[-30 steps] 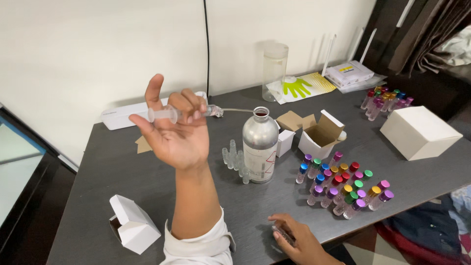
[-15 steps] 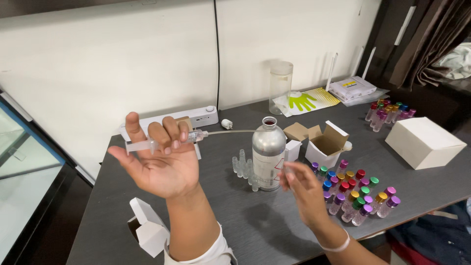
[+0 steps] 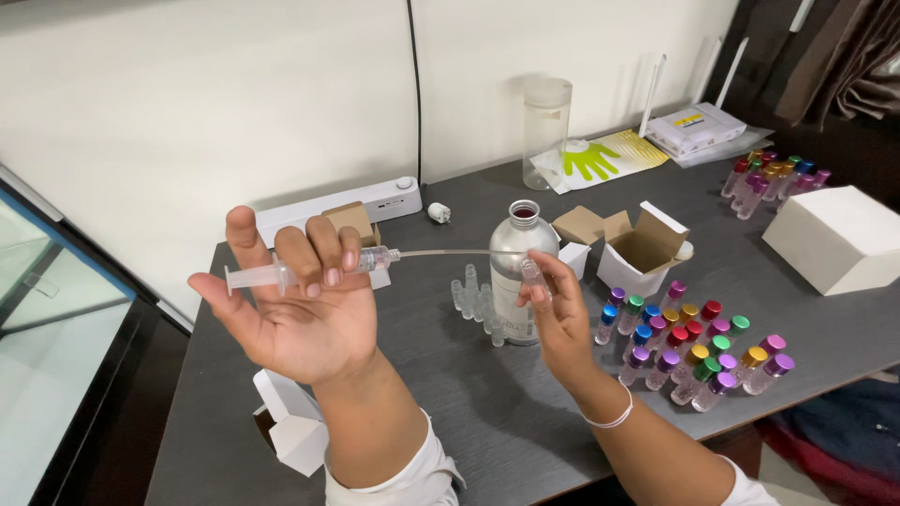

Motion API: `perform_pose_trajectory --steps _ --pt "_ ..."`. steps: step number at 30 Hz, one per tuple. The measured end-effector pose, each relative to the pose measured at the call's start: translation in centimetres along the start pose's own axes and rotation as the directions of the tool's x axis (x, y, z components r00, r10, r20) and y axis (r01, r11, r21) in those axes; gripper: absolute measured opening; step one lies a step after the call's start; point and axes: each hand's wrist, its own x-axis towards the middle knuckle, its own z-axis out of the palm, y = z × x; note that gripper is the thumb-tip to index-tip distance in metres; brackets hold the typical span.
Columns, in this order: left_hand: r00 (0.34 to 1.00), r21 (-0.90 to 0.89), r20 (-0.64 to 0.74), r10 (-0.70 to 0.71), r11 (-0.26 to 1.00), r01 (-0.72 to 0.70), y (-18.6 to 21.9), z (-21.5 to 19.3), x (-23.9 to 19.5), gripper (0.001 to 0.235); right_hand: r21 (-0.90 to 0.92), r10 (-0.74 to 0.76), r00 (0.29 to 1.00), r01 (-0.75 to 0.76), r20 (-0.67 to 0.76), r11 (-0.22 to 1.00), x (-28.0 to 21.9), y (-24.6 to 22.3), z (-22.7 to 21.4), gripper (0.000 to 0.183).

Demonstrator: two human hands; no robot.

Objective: The person fills small glass bottles with liquid from a large metal container using a syringe and then places caps on the bottles.

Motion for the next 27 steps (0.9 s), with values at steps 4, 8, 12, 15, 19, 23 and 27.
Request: perform_pose_trajectory --steps 4,8,12,15,19,23,27 --pt "0.998 0.029 0.058 -0.028 0.999 0.027 -0.3 -0.3 0.0 0.051 0.071 -0.034 0.999 0.035 -0.022 0.997 -0.4 0.4 0.0 0.038" --pt "0.991 0.071 0.127 -0.036 0.997 0.027 -0.5 0.4 0.1 0.051 0.065 -0.074 0.996 0.077 -0.046 0.995 -0.5 0.3 0.1 0.039" --pt "0.988 0.073 0.146 -0.055 0.996 0.045 -0.5 0.7 0.0 0.049 0.063 -0.087 0.993 0.093 -0.083 0.994 -0.8 -0.1 0.3 0.043" --pt "0.989 0.092 0.141 -0.051 0.995 0.038 -0.2 0.6 -0.2 0.049 0.054 -0.075 0.991 0.082 -0.114 0.995 -0.8 -0.3 0.5 0.042" --pt "0.988 0.112 0.148 -0.038 0.993 0.022 -0.1 0.3 -0.4 0.049 0.052 -0.068 0.989 0.075 -0.13 0.996 -0.8 -0.1 0.5 0.041" --pt "0.989 0.097 0.129 -0.071 0.994 0.058 -0.5 1.0 -0.2 0.048 0.077 -0.053 0.992 0.063 -0.116 0.995 -1.1 0.1 0.7 0.041" --pt "0.988 0.1 0.128 -0.089 0.992 0.077 -0.5 1.3 -0.3 0.048 0.049 -0.034 0.993 0.04 -0.114 0.998 -1.4 0.2 0.8 0.043"
